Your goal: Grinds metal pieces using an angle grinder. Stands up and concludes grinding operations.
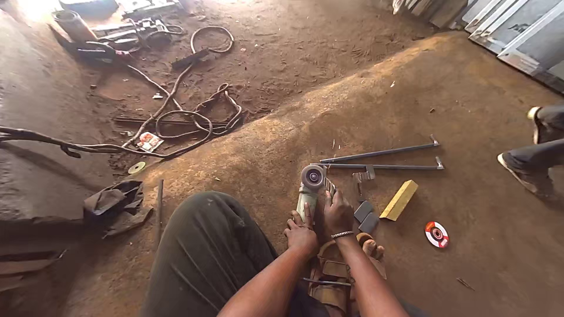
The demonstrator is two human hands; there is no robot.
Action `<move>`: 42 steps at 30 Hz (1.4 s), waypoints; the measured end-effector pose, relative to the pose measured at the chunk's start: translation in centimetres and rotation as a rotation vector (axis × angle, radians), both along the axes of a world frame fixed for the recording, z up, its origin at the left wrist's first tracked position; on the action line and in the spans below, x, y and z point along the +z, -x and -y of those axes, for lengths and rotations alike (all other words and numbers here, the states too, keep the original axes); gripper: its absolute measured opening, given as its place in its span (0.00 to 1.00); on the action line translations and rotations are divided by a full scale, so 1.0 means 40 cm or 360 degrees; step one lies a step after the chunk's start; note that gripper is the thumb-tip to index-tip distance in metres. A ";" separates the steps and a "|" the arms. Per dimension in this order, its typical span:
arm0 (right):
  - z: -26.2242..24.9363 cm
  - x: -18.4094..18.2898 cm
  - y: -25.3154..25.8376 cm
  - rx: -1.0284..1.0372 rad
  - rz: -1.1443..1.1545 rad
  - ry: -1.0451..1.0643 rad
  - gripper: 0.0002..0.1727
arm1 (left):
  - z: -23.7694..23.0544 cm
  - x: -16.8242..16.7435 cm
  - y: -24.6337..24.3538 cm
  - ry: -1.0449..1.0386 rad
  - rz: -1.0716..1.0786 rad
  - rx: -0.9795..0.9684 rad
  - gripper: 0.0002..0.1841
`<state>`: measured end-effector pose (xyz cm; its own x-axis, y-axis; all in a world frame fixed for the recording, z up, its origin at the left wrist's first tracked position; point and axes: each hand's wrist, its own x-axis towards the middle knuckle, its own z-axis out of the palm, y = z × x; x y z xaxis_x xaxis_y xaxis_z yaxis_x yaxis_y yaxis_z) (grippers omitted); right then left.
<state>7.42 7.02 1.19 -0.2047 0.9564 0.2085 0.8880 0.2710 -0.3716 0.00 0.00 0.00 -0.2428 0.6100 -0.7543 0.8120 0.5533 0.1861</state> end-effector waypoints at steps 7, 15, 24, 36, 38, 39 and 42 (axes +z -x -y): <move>-0.002 0.005 0.005 -0.0091 0.0001 0.0075 0.18 | 0.000 -0.009 -0.003 0.0010 -0.0003 0.0003 0.70; -0.018 0.054 0.004 -0.0087 0.0032 0.0274 0.19 | 0.000 -0.006 -0.003 0.0019 -0.0019 -0.0033 0.72; -0.075 0.206 -0.023 -0.0414 -0.1212 0.1022 0.14 | -0.002 -0.006 -0.005 -0.0002 -0.0016 0.0024 0.71; -0.013 0.535 0.021 0.0059 -0.3293 0.1638 0.18 | -0.022 0.281 0.001 0.0209 0.0216 0.0128 0.50; 0.005 0.556 0.021 0.0154 -0.3395 0.1668 0.18 | 0.004 0.074 -0.023 -0.0025 -0.0026 0.0145 0.56; 0.012 0.566 0.020 0.0185 -0.3441 0.1677 0.18 | 0.005 -0.005 -0.031 -0.0065 -0.0110 0.0140 0.59; 0.029 0.595 0.020 0.0233 -0.3531 0.1698 0.19 | 0.007 0.078 -0.019 -0.0025 0.0024 0.0155 0.58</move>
